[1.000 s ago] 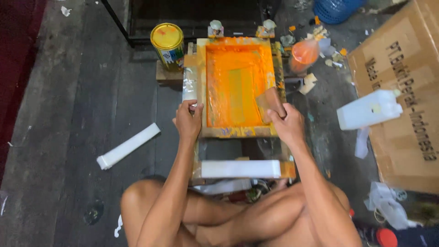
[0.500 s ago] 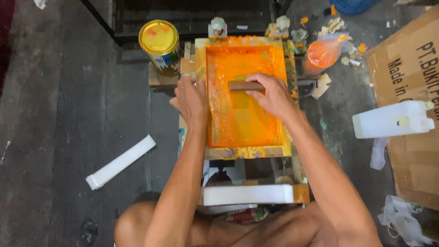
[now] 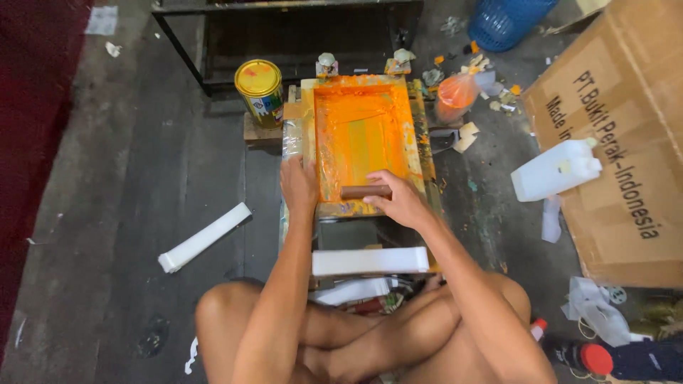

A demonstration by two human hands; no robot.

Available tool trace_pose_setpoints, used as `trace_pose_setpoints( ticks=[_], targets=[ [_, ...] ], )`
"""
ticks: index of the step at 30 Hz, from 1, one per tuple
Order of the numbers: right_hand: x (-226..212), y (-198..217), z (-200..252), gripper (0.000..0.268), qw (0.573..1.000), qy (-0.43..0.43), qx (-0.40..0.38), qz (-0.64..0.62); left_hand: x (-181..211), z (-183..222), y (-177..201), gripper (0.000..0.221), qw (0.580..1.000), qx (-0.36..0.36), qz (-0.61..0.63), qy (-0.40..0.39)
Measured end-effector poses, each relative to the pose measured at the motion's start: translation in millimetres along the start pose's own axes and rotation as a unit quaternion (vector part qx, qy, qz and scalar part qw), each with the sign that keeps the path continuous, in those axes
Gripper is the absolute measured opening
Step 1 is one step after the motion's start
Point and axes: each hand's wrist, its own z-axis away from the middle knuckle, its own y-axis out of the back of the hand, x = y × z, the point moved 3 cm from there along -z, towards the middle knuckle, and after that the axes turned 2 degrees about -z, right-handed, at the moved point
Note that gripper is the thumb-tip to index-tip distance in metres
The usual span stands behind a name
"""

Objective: Manually screen printing orange ink onto white labels using a squeegee and a screen frame while sitting on the floor.

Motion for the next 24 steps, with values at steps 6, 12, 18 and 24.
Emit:
trace_pose_setpoints(
  ticks=[6,12,18,24],
  targets=[
    [35,-13,-2,0.050,0.996,-0.039,0.059,-0.046,-11,55,16,0.042,0.998,-0.055,-0.006,0.032],
    [41,-17,-12,0.048,0.995,-0.071,0.046,-0.060,-23,41,7,0.043,0.994,-0.093,-0.031,0.048],
    [37,-18,-7,0.045,0.996,-0.060,0.040,-0.059,-9,34,14,0.035,0.994,-0.081,-0.027,0.068],
    [32,-13,-8,0.043,0.996,-0.084,0.036,-0.007,12,8,13,0.039,0.994,-0.067,-0.039,0.077]
  ],
)
